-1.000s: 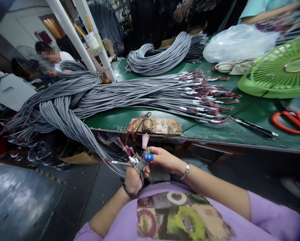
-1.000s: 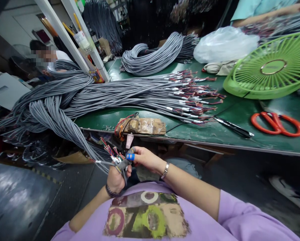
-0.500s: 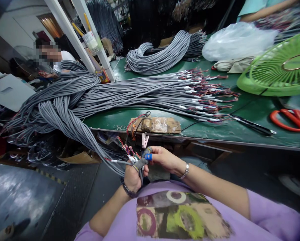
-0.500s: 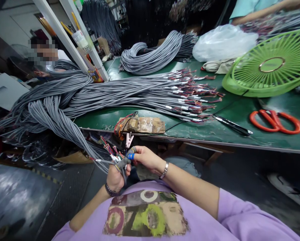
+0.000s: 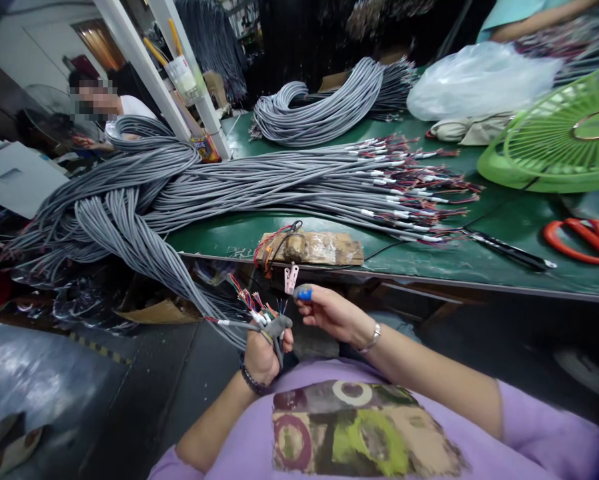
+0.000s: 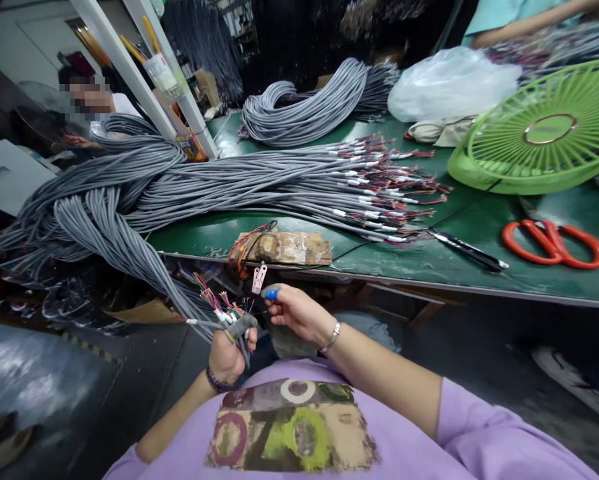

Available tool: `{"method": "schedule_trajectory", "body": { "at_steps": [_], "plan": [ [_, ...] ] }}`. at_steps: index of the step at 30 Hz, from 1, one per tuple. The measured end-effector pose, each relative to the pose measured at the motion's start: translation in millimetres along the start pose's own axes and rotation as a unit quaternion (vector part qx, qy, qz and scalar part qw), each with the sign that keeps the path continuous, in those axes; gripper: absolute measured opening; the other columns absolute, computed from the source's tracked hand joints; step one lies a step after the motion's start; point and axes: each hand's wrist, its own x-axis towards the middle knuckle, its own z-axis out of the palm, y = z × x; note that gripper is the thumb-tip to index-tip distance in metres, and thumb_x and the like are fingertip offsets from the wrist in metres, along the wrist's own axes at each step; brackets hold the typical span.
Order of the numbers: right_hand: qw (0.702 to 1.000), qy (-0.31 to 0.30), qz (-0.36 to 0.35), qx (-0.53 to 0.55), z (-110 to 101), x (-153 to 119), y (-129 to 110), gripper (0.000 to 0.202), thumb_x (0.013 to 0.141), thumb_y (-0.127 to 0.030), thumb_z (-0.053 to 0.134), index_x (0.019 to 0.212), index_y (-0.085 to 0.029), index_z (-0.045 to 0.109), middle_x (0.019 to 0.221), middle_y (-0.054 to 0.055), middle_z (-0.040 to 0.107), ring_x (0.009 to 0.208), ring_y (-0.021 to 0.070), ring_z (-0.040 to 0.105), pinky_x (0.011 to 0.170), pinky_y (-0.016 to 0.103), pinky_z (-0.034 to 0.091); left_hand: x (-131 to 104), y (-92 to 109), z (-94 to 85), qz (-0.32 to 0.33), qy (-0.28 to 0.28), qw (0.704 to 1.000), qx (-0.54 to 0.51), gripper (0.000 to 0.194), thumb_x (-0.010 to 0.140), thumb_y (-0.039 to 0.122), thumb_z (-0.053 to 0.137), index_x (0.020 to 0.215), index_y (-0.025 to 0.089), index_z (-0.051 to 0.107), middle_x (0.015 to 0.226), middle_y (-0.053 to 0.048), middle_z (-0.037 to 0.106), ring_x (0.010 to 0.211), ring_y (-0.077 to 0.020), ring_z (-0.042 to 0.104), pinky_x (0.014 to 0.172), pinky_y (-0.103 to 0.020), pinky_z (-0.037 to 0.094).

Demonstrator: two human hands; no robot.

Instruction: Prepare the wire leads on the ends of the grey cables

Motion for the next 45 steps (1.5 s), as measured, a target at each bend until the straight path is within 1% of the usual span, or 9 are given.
{"method": "schedule_trajectory", "body": {
  "at_steps": [3, 8, 16, 23, 28, 30, 34, 37, 45],
  "plan": [
    [0.992, -0.056, -0.014, -0.111, 4.9, -6.5, 3.6, 0.029, 0.063, -0.034, 0.076, 0.073, -0.016, 0.056, 0.059, -0.005, 0.051, 0.05, 0.0061, 0.044, 0.047, 0.019, 0.039, 0.6, -0.3, -0.2, -0.003, 0.002, 1.0, 0.007, 0.034, 0.065, 0.045, 0.069, 0.056, 0.014, 0.056, 0.044, 0.001, 0.055, 0.034, -0.0076, 0.045, 0.036, -0.02, 0.035],
    [0.978, -0.047, -0.075, -0.19, 13.5, -8.4, 8.2, 0.036, 0.059, -0.04, 0.079, 0.065, -0.016, 0.053, 0.053, -0.006, 0.049, 0.048, 0.0054, 0.04, 0.048, 0.02, 0.034, 0.8, -0.7, 1.1, -0.005, -0.002, 1.0, 0.011, 0.037, 0.065, 0.048, 0.068, 0.058, 0.014, 0.056, 0.043, 0.0, 0.055, 0.034, -0.0085, 0.047, 0.035, -0.02, 0.033],
    [0.987, -0.057, -0.055, -0.143, 8.5, -5.4, 12.7, 0.024, 0.061, -0.029, 0.073, 0.064, -0.016, 0.053, 0.049, -0.006, 0.051, 0.046, 0.0063, 0.042, 0.05, 0.021, 0.032, 1.5, -0.3, 0.7, -0.002, 0.003, 1.0, 0.019, 0.036, 0.066, 0.044, 0.068, 0.053, 0.015, 0.053, 0.044, 0.0, 0.055, 0.036, -0.0087, 0.048, 0.037, -0.02, 0.035],
    [0.995, -0.059, -0.057, -0.049, 25.1, -9.1, 25.9, 0.019, 0.067, -0.026, 0.062, 0.062, -0.02, 0.045, 0.043, -0.007, 0.044, 0.039, 0.0107, 0.047, 0.043, 0.024, 0.036, -0.8, -4.2, 2.6, 0.025, -0.008, 0.999, 0.032, 0.029, 0.071, 0.04, 0.067, 0.06, 0.014, 0.058, 0.047, 0.0, 0.058, 0.04, -0.0093, 0.051, 0.039, -0.02, 0.037],
    [0.989, 0.138, -0.054, 0.0, 16.2, 6.6, 21.3, 0.012, 0.067, -0.018, 0.057, 0.065, -0.019, 0.046, 0.051, -0.008, 0.045, 0.041, 0.0044, 0.041, 0.041, 0.016, 0.034, -11.4, -5.2, 0.7, 0.017, -0.073, 0.99, 0.121, 0.027, 0.07, 0.037, 0.071, 0.061, 0.014, 0.061, 0.049, -0.001, 0.059, 0.04, -0.0087, 0.05, 0.041, -0.02, 0.039],
    [0.984, 0.176, -0.025, 0.014, 7.0, 11.1, 17.7, 0.009, 0.069, -0.019, 0.057, 0.068, -0.019, 0.048, 0.054, -0.007, 0.047, 0.043, 0.0045, 0.043, 0.041, 0.016, 0.036, -12.0, -3.4, 0.7, 0.018, -0.071, 0.99, 0.121, 0.028, 0.069, 0.039, 0.071, 0.061, 0.015, 0.06, 0.05, -0.001, 0.06, 0.04, -0.0089, 0.051, 0.042, -0.021, 0.039],
    [0.999, 0.045, -0.015, 0.021, 0.3, 4.7, 16.3, 0.016, 0.067, -0.023, 0.069, 0.076, -0.017, 0.057, 0.068, -0.001, 0.059, 0.054, 0.0066, 0.053, 0.048, 0.017, 0.043, -5.2, 0.4, 2.4, 0.038, 0.004, 0.998, 0.055, 0.032, 0.068, 0.044, 0.069, 0.06, 0.016, 0.057, 0.046, 0.001, 0.056, 0.037, -0.0085, 0.048, 0.038, -0.02, 0.036],
    [0.999, -0.013, -0.04, -0.004, 5.9, -3.6, 16.3, 0.029, 0.061, -0.024, 0.077, 0.083, -0.016, 0.061, 0.083, 0.002, 0.066, 0.063, 0.008, 0.057, 0.053, 0.018, 0.045, -1.0, -0.5, 2.9, 0.038, 0.009, 0.999, 0.036, 0.031, 0.068, 0.042, 0.069, 0.06, 0.016, 0.055, 0.045, 0.002, 0.056, 0.036, -0.0084, 0.048, 0.037, -0.02, 0.035],
    [0.989, 0.003, -0.112, -0.091, 14.0, -3.8, 13.0, 0.036, 0.055, -0.024, 0.082, 0.081, -0.016, 0.058, 0.068, -0.002, 0.064, 0.053, 0.0065, 0.051, 0.05, 0.019, 0.038, -0.8, -4.4, 1.4, 0.026, -0.016, 0.998, 0.047, 0.026, 0.07, 0.038, 0.069, 0.066, 0.014, 0.06, 0.048, 0.001, 0.058, 0.037, -0.0079, 0.047, 0.038, -0.019, 0.035]
  ]
}}
